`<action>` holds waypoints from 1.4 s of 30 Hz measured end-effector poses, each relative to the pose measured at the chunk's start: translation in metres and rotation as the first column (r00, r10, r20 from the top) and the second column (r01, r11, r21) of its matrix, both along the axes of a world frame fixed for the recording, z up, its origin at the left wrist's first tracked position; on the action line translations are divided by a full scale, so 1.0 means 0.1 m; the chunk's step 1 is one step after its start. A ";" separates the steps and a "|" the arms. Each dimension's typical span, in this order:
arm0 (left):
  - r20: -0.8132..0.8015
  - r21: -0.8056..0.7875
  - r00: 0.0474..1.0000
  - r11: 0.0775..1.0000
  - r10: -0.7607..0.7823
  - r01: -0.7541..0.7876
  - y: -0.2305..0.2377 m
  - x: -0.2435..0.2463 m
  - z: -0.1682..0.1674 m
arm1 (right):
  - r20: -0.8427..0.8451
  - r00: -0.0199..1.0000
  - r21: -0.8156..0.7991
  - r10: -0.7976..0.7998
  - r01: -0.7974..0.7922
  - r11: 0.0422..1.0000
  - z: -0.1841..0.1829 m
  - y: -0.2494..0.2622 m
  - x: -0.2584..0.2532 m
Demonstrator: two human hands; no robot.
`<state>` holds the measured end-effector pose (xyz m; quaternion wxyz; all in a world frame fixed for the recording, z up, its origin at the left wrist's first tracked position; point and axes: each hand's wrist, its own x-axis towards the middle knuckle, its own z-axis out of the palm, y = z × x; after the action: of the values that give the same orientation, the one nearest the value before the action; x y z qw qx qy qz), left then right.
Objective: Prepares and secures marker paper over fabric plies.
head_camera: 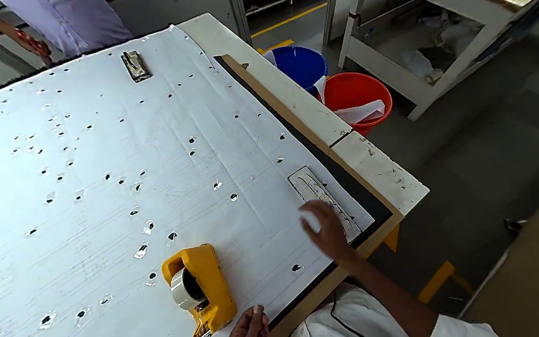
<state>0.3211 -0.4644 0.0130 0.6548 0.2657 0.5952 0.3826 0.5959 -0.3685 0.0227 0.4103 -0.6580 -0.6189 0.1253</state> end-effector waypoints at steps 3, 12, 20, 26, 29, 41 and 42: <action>-0.147 0.154 0.985 0.982 -0.088 0.111 0.13 0.09 0.04 | -0.098 0.987 -0.147 -0.124 0.109 0.983 0.14 -0.01 0.45; -0.227 0.376 0.881 0.797 -0.415 0.472 0.37 1.04 0.14 | 0.014 0.973 -0.196 -0.230 0.228 0.954 -0.17 -0.54 1.23; -0.254 0.377 0.890 0.809 -0.378 0.451 0.46 2.24 0.25 | 0.344 0.913 -0.267 0.222 -0.131 0.955 -0.48 -0.80 1.86; -0.301 0.369 0.953 0.915 -0.045 0.160 0.29 3.02 0.18 | 0.326 0.850 -0.261 0.414 -0.340 0.903 -0.58 -0.70 2.17; -0.344 0.327 0.932 0.945 0.119 0.000 0.27 3.37 0.12 | 0.311 0.799 -0.277 0.514 -0.441 0.854 -0.58 -0.63 2.31; -0.658 0.379 0.609 0.894 0.443 -0.240 0.24 3.89 -0.22 | 0.241 0.694 -0.275 0.679 -0.622 0.733 -0.57 -0.34 2.56; -0.676 0.399 0.585 0.890 0.449 -0.222 0.22 3.89 -0.25 | 0.241 0.682 -0.294 0.690 -0.627 0.722 -0.56 -0.31 2.57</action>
<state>0.7100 -0.4419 -0.0123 0.2201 0.3682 0.7928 0.4330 0.8527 -0.3992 -0.0331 0.1624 -0.4366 -0.8598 0.2091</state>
